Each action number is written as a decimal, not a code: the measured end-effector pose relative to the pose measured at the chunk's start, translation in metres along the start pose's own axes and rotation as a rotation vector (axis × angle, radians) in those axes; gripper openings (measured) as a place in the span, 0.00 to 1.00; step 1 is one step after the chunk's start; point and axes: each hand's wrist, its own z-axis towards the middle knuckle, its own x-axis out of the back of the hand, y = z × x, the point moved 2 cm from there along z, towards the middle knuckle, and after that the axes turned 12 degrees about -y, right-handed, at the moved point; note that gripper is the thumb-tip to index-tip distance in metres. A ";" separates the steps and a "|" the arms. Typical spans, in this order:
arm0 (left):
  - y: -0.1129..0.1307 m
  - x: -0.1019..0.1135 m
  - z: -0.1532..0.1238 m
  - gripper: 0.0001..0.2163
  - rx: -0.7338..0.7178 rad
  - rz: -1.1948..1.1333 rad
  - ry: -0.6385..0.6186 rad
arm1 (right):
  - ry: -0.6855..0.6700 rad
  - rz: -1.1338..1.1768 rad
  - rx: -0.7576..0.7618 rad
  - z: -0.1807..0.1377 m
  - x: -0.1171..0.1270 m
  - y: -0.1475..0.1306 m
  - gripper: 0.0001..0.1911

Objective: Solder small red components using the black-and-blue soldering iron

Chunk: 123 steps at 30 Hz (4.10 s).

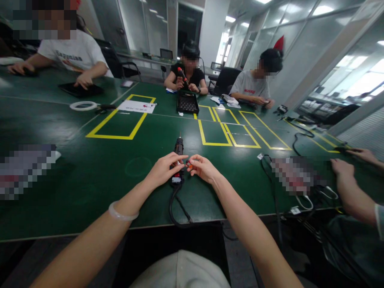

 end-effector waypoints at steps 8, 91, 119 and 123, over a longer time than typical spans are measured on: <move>0.004 -0.005 0.003 0.11 -0.009 -0.040 0.025 | -0.041 0.020 -0.029 -0.001 -0.006 0.003 0.19; -0.024 -0.001 -0.005 0.20 0.312 0.192 -0.109 | 0.072 -1.196 0.234 -0.057 -0.041 0.013 0.12; -0.029 0.012 -0.009 0.22 0.451 0.117 0.018 | -0.196 -1.740 0.111 -0.035 -0.083 0.006 0.36; -0.026 0.019 -0.009 0.22 0.497 0.128 0.095 | -0.149 -1.783 0.050 -0.021 -0.094 0.011 0.29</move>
